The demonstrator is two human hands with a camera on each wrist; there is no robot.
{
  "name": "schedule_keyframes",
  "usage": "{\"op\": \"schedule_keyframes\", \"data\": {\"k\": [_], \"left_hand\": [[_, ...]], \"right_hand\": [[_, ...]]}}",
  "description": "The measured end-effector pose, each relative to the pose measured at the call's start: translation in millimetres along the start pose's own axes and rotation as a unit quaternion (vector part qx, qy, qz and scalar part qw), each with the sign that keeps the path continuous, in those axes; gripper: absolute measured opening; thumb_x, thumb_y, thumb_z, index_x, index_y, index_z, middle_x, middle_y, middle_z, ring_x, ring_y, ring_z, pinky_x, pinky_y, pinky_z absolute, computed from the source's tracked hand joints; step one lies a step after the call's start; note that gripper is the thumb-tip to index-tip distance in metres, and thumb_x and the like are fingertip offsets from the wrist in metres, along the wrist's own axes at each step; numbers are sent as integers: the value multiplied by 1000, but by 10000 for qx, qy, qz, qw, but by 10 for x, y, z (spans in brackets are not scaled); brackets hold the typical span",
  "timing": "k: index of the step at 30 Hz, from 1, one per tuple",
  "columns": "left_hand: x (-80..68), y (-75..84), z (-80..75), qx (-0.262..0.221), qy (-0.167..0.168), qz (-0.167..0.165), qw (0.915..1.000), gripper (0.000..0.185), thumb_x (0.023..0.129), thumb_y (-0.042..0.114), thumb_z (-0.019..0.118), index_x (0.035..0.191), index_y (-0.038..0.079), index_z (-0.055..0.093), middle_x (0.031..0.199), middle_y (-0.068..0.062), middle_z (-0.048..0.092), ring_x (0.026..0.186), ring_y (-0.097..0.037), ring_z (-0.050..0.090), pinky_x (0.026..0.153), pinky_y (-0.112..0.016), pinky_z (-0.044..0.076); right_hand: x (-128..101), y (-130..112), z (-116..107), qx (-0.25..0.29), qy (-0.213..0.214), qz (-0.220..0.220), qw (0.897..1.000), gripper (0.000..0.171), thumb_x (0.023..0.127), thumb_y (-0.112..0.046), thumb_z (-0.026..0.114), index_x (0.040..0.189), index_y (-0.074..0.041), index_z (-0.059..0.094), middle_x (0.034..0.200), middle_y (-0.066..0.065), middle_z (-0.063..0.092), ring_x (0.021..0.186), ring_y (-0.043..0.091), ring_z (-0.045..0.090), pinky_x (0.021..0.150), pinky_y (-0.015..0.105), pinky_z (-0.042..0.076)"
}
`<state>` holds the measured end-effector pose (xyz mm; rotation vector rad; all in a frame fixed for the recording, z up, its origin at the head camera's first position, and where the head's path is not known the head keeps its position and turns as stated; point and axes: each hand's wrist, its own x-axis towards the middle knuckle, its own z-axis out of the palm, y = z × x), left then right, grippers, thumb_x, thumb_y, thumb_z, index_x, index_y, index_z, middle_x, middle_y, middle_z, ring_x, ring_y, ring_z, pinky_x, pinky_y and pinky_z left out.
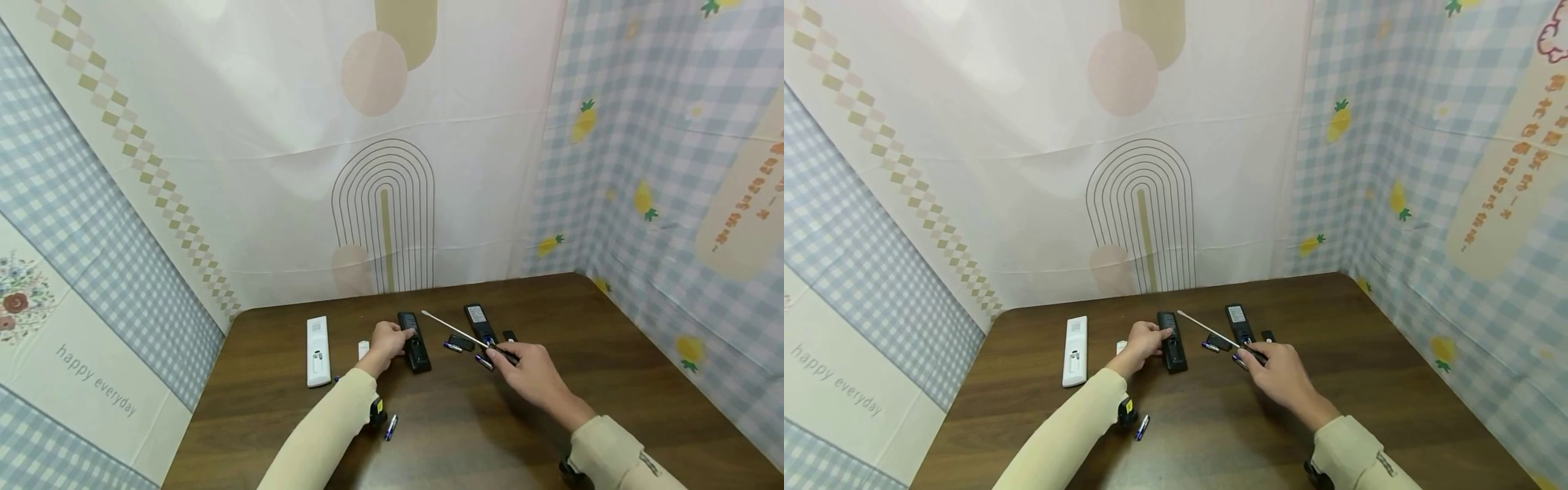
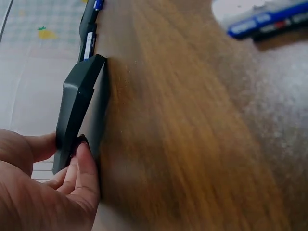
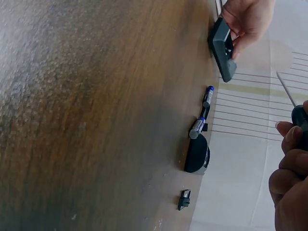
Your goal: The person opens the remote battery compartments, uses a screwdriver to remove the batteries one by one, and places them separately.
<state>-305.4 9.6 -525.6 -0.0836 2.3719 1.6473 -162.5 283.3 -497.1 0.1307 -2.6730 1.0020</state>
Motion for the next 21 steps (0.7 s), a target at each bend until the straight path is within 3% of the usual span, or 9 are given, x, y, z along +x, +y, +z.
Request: {"op": "schedule_keyframes", "data": {"k": [3,6,8,11,15,21], "left_hand": [[0,10,7,151,-23,-43,9999,24,103,24,73,101,2,66,108,-14,67,81,-21,70,67,-29,63],[10,24,23,300,-92,-146,9994,34,104,25,72,125,-1,67,121,-19,70,88,-23,73,66,-30,63],[18,37,43,431,-149,-202,9988,39,104,26,71,132,-1,65,125,-21,70,89,-24,73,66,-31,63],[22,70,66,634,-198,-224,9975,35,105,27,71,127,0,66,119,-20,69,85,-24,70,64,-33,63],[50,113,76,987,-196,-203,9947,27,105,27,70,108,0,66,95,-15,67,71,-21,64,60,-34,63],[134,124,57,1311,-439,-365,9897,31,104,25,71,99,-5,69,75,-9,59,55,-16,61,55,-30,62]], "right_hand": [[-8,-15,-21,74,34,6,10000,28,105,-34,70,103,-9,82,70,-3,67,52,3,43,47,23,38],[-14,-29,-43,136,37,14,9999,29,105,-35,69,105,-8,82,70,1,68,51,3,43,45,24,38],[-19,-27,-51,154,17,28,9999,29,105,-35,69,105,-8,81,69,0,67,50,3,43,45,24,38],[-24,-16,-50,130,37,-3,9999,28,105,-34,70,103,-9,81,66,-5,63,49,2,42,44,24,38],[-15,4,-40,100,179,-195,9996,24,104,-32,71,101,-10,81,65,-9,61,49,1,41,45,24,38],[-22,42,-54,19,332,-254,9991,21,102,-28,75,106,-9,82,76,-2,72,52,1,44,48,23,40]]}}
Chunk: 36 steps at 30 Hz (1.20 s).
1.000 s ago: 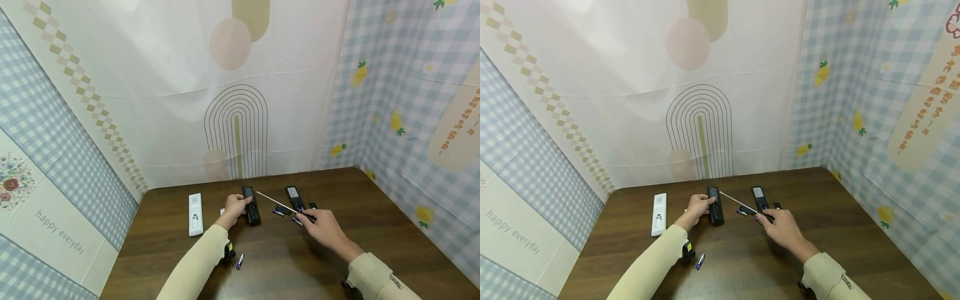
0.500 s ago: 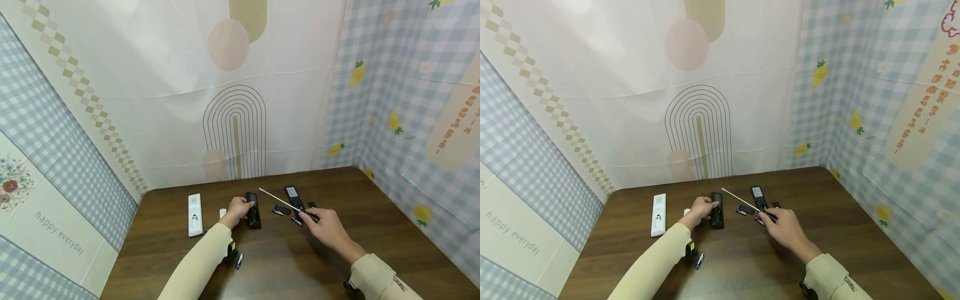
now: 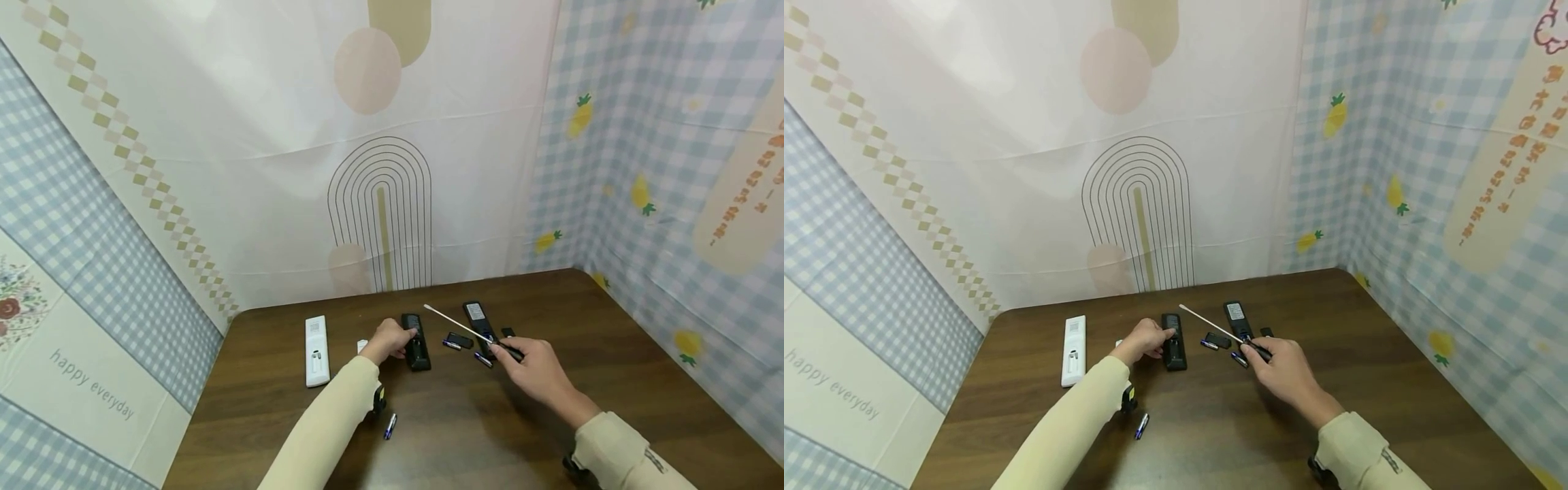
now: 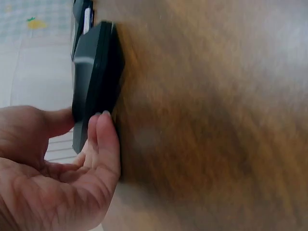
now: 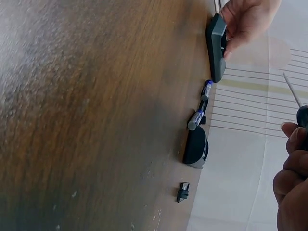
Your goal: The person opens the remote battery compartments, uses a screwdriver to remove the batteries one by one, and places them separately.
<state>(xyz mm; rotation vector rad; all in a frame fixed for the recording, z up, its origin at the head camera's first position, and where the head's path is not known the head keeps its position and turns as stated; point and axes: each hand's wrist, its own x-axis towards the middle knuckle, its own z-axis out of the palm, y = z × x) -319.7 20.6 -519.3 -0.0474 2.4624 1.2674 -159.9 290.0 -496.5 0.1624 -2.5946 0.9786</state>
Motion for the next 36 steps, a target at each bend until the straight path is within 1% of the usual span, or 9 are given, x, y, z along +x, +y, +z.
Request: {"op": "schedule_keyframes", "data": {"k": [4,6,12,16,21,27,32,34,36], "left_hand": [[2,-13,-41,66,-243,47,9997,30,104,25,71,99,-5,67,75,-7,58,56,-15,60,56,-29,62],[-8,-10,-52,75,-302,77,9995,30,104,24,71,100,-5,67,77,-7,58,56,-15,60,57,-29,63],[-23,-17,-82,82,-317,92,9994,31,104,23,72,108,-7,65,81,-9,59,53,-12,60,58,-28,63],[-11,-20,-97,153,-289,91,9994,30,104,23,73,103,-6,68,77,-8,60,51,-11,61,58,-27,62],[-10,-12,-99,372,-319,171,9987,30,104,26,73,97,-3,70,75,-6,61,52,-9,62,59,-26,62],[-30,-38,-109,395,-290,258,9985,30,103,27,73,89,0,69,76,-5,62,55,-10,63,64,-29,63],[-52,-52,-128,359,-379,293,9982,35,103,27,73,75,9,62,72,-2,60,57,-10,62,64,-27,62],[-67,-49,-138,247,-439,318,9982,40,103,26,73,70,12,57,72,-2,59,56,-10,60,63,-27,62],[-82,-43,-151,88,-505,336,9981,42,103,24,73,67,14,53,71,-2,59,55,-10,59,62,-27,62]], "right_hand": [[-14,11,-18,-191,138,-68,9997,23,100,-25,77,109,-5,83,95,11,82,64,4,56,58,24,48],[-26,12,-31,-320,233,-173,9991,22,99,-24,78,109,-6,83,101,12,83,69,4,59,62,24,51],[-70,67,-47,-571,499,-460,9961,14,96,-21,81,103,-10,84,93,4,83,71,4,65,65,28,55],[-83,106,-68,-632,676,-431,9948,15,96,-21,80,104,-8,84,94,6,83,74,7,68,65,30,57],[-101,145,-82,-671,963,-350,9925,12,96,-19,79,101,-9,83,88,4,81,68,4,60,61,26,51],[-122,161,-85,-637,1311,-507,9880,12,93,-15,80,102,-7,82,89,7,81,71,6,64,61,28,53],[-164,189,-101,-764,1434,-503,9854,11,91,-13,81,100,-7,82,88,7,80,71,7,64,61,32,54],[-182,207,-106,-838,1476,-466,9844,11,91,-14,82,100,-8,82,89,7,81,73,10,66,62,33,55],[-197,226,-113,-884,1523,-461,9833,11,91,-14,82,100,-8,82,90,7,81,74,12,68,63,31,55]]}}
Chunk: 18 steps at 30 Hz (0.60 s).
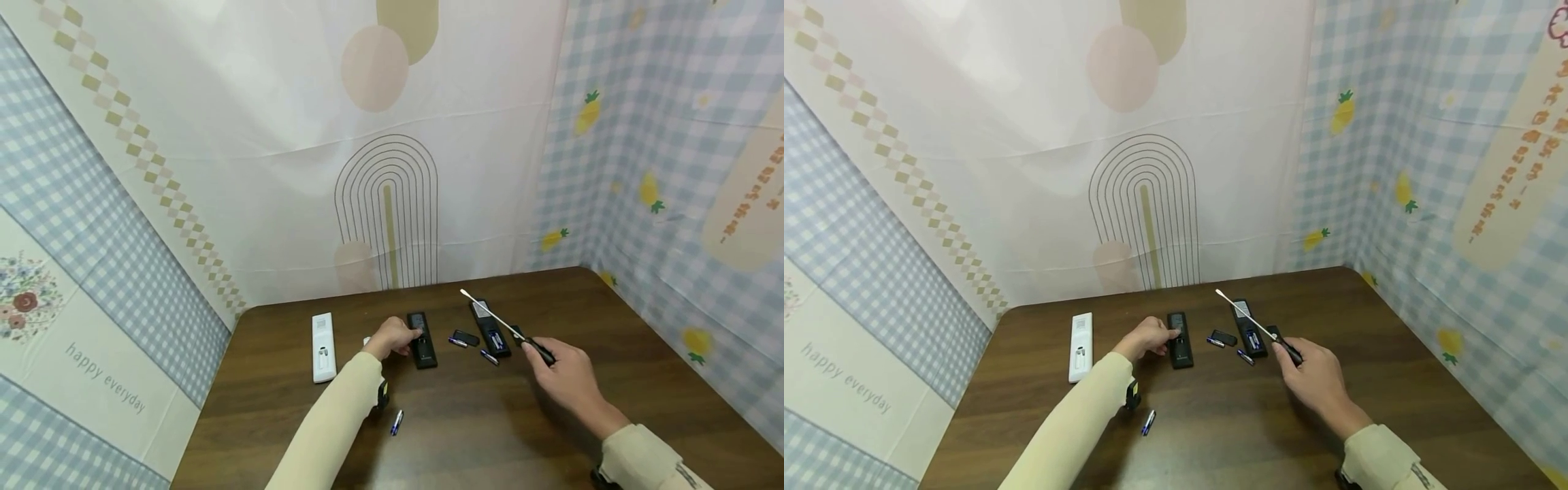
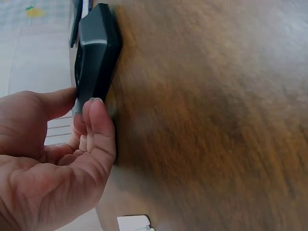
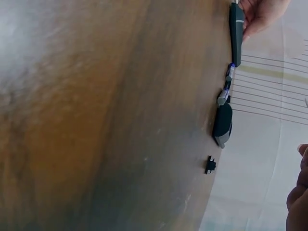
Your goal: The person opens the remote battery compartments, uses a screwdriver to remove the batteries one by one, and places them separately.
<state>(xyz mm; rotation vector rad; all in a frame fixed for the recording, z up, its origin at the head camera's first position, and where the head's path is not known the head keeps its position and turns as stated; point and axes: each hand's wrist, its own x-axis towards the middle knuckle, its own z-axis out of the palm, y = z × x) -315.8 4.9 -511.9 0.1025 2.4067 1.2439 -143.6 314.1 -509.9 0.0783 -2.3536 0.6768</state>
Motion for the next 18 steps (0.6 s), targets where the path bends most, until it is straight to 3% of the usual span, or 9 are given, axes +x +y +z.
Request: {"op": "schedule_keyframes", "data": {"k": [6,13,18], "left_hand": [[-6,-1,2,-380,-117,-2,9992,41,103,22,72,68,15,51,73,-3,60,53,-9,57,62,-28,63],[28,-20,-3,-502,-242,19,9984,39,106,24,68,71,13,54,71,-3,60,52,-9,59,61,-26,62],[33,-38,-21,-447,-68,76,9989,48,107,28,66,64,17,46,62,-1,55,51,-9,57,60,-27,62]], "right_hand": [[-35,72,-27,81,232,-229,9994,10,87,-10,84,97,-9,82,87,5,81,72,6,66,64,13,48],[-75,159,-78,223,639,-506,9964,14,80,-4,85,93,-8,81,81,5,79,70,-5,61,63,13,49],[-111,220,-128,295,691,-554,9956,15,80,-3,85,93,-7,81,79,6,79,71,-15,56,61,11,48]]}}
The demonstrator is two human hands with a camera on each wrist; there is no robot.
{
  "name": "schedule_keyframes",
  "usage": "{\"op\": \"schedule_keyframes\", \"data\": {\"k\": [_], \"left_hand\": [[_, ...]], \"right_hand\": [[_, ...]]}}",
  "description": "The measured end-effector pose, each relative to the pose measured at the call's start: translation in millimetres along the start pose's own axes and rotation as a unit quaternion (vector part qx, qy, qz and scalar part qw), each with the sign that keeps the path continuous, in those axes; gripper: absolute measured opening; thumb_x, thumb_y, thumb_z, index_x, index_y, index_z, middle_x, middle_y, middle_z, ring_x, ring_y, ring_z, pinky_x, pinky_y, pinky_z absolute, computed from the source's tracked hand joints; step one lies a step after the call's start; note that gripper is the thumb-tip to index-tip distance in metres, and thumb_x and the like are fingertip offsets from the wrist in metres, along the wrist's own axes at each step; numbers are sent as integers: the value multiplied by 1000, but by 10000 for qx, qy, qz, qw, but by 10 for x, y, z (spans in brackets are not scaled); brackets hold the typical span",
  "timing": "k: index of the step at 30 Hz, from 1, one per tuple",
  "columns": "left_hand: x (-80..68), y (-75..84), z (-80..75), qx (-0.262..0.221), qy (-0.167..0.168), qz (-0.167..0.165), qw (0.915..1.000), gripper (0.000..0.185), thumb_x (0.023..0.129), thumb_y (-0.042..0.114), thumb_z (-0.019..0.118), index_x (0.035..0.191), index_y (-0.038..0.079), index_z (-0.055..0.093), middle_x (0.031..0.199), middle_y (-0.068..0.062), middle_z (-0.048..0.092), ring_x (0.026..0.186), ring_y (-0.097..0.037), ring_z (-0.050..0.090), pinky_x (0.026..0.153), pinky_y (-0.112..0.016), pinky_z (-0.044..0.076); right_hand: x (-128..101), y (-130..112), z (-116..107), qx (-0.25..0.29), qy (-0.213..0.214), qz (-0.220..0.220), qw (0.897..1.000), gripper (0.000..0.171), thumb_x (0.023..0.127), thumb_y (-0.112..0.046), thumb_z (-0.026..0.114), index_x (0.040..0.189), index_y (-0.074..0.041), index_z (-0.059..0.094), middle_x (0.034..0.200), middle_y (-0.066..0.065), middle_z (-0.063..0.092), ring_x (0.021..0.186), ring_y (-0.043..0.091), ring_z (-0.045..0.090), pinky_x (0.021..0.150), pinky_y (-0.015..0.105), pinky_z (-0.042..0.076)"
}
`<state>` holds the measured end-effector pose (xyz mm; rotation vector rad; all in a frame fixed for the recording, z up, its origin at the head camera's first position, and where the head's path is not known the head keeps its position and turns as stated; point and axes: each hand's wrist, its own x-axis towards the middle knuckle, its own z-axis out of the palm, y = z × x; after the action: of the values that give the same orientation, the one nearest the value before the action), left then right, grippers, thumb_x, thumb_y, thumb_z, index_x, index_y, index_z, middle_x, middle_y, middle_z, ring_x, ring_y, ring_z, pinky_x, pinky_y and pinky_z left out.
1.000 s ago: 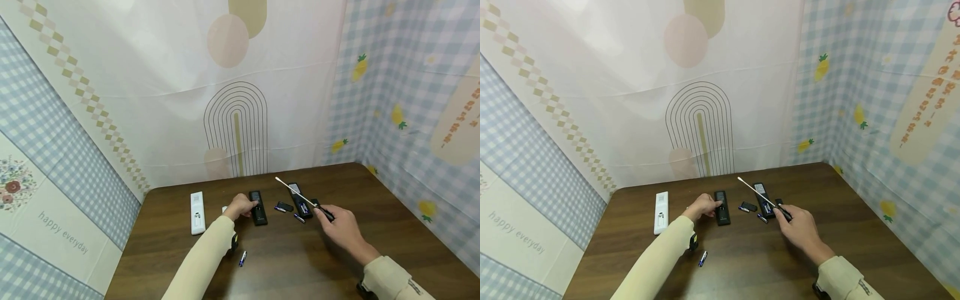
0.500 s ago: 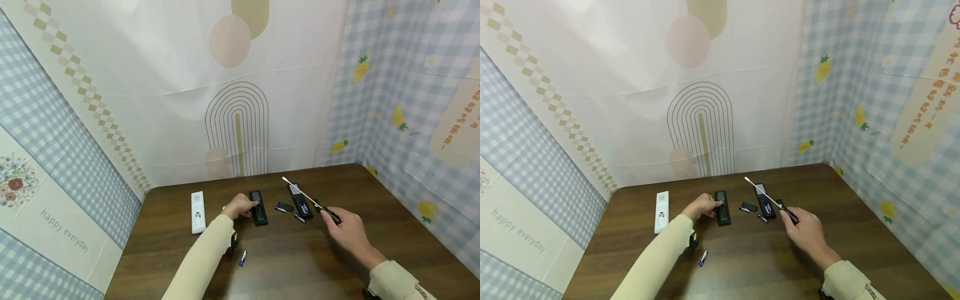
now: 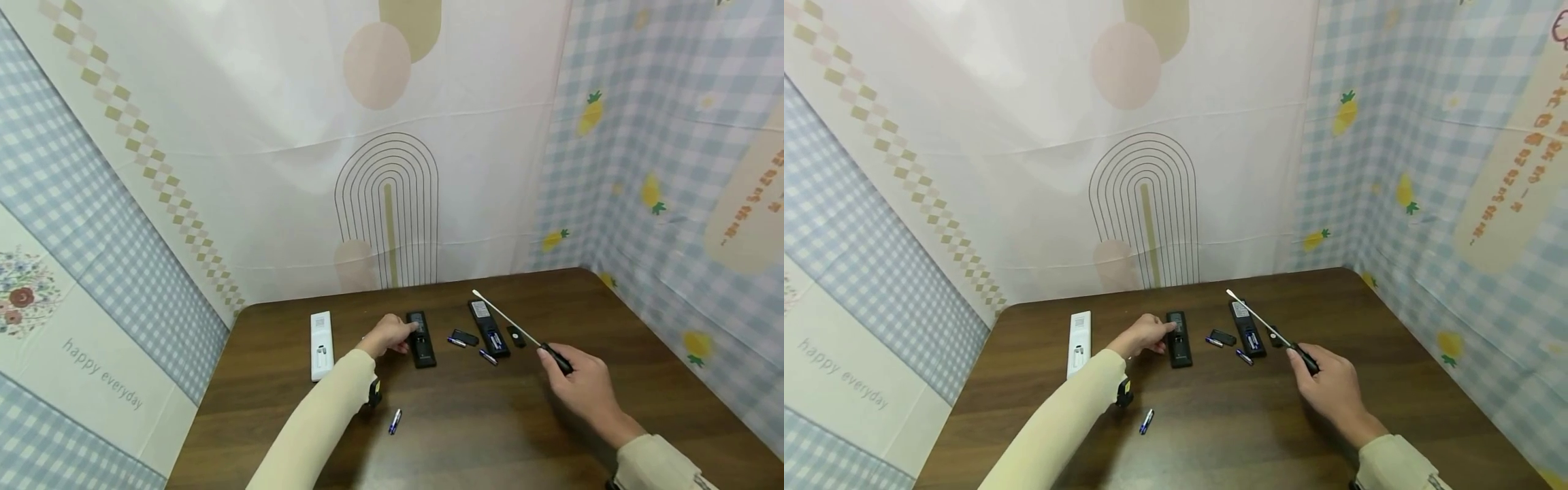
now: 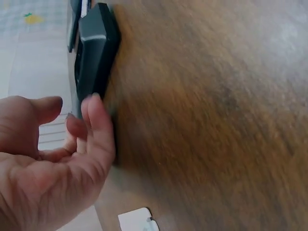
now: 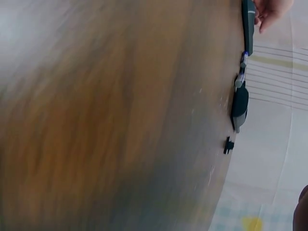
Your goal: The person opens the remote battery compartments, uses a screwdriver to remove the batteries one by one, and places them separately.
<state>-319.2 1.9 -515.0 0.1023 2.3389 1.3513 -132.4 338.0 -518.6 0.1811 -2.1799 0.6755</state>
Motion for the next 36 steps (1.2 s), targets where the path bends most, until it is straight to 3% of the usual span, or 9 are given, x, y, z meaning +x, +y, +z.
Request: {"op": "schedule_keyframes", "data": {"k": [5,12,16,19,20,22,26,31,36], "left_hand": [[-47,36,2,480,369,218,9979,55,106,36,66,59,21,42,62,4,49,59,-12,54,62,-27,56],[-191,210,85,495,574,618,9952,53,107,35,66,60,19,48,63,6,44,63,-14,46,62,-30,43],[-208,398,210,702,456,762,9936,45,106,35,68,72,6,68,77,2,64,63,-13,50,64,-30,46],[-151,563,365,1070,453,842,9896,38,104,37,70,94,2,81,109,-5,79,82,-16,67,75,-33,57],[-116,618,426,1195,443,849,9882,38,104,38,70,94,3,81,113,-9,80,86,-17,70,78,-34,59],[-44,725,553,1441,508,886,9843,37,103,39,72,88,7,83,105,-8,82,91,-17,71,80,-35,60],[119,867,804,1781,398,777,9801,47,102,40,72,66,10,67,68,-3,64,65,-15,57,65,-31,51],[261,964,1067,1741,391,270,9836,35,97,40,77,82,8,72,86,-7,71,79,-24,67,72,-39,59],[479,988,1360,2535,867,114,9634,44,90,55,82,97,11,79,97,-7,78,100,-29,73,92,-42,61]], "right_hand": [[-1,95,-106,-77,33,69,9999,15,80,-3,85,94,-5,81,76,7,78,67,-20,52,57,11,47],[13,237,-301,-262,-8,284,9993,14,82,-5,84,96,-4,82,74,8,77,67,-25,48,55,10,44],[-23,308,-356,-394,-135,333,9986,11,84,-7,83,95,-5,82,69,4,74,60,-21,45,51,13,41],[-46,340,-366,-512,-224,356,9978,10,86,-8,83,95,-5,81,68,3,74,59,-19,45,50,14,41],[-45,348,-365,-542,-234,365,9976,10,86,-9,83,95,-5,81,68,3,74,59,-18,46,50,14,41],[-37,356,-365,-603,-325,476,9965,10,88,-11,82,96,-4,81,69,4,75,58,-16,48,51,13,41],[-22,345,-370,-723,-665,840,9916,15,94,-18,79,100,-4,82,68,1,73,56,-10,47,50,18,41],[-70,320,-389,-872,-1152,1376,9799,26,102,-27,73,107,-3,81,56,-9,59,48,-3,39,49,24,36],[-59,342,-428,-929,-1529,1543,9717,33,105,-33,69,112,-2,79,54,-11,54,47,1,38,49,24,34]]}}
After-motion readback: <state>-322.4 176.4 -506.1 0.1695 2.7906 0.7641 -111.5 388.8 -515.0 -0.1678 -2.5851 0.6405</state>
